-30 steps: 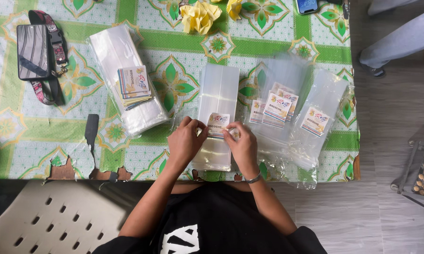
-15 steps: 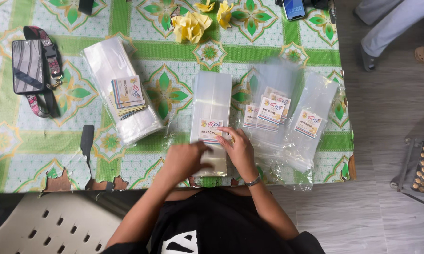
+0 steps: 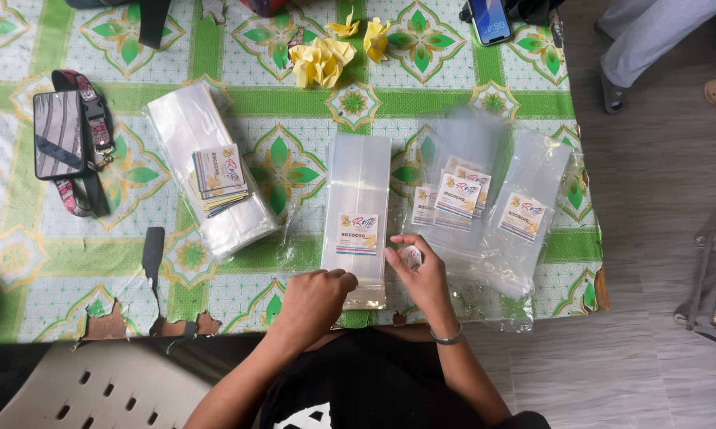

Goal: The person applies adhesive labels to clear plastic bags by hand on a table, peeling each label from a sheet and pressing it onto the center of a bag.

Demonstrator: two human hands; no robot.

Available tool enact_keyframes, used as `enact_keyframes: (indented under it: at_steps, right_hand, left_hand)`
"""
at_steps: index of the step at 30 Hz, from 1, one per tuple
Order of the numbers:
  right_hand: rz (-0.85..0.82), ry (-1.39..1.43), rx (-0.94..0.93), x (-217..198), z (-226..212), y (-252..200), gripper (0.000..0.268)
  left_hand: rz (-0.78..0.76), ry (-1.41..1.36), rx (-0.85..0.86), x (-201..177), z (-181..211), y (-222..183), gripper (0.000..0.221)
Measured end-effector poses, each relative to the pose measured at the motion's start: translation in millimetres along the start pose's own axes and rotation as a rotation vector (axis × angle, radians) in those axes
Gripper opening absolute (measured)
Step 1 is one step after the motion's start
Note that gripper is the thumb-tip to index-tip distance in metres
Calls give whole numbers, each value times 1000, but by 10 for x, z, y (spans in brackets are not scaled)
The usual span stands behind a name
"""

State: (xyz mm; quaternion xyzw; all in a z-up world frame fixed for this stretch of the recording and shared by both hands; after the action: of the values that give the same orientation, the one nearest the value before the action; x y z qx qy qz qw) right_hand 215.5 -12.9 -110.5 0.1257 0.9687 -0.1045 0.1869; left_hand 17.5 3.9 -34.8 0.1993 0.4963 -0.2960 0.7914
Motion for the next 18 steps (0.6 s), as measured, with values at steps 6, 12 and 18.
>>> enact_keyframes:
  at_steps: [6,12,18]
  right_hand:
    - [-94,10,20,1,-20,-50,57]
    - [-188,81,96,160,-94,17,58]
    - [-230,264,-31,78,-156,37,48]
  left_hand:
    - [80,-125,-128,-347,12,123,25]
    - [168,-136,-89,-620,106,131,14]
    - [267,-159,299,-730,535,23,15]
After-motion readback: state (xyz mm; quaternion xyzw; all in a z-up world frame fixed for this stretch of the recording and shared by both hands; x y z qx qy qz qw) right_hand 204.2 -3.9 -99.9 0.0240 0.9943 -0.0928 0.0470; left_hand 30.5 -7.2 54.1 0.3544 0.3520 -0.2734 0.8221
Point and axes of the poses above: each hand's wrist, its own y-axis towards the middle knuckle, its own x-axis out of the palm, z = x × y, the point moved 7 cm from there along y, towards the middle knuckle, and after that the axes turned 2 degrees about -y, right-handed, at the moved point
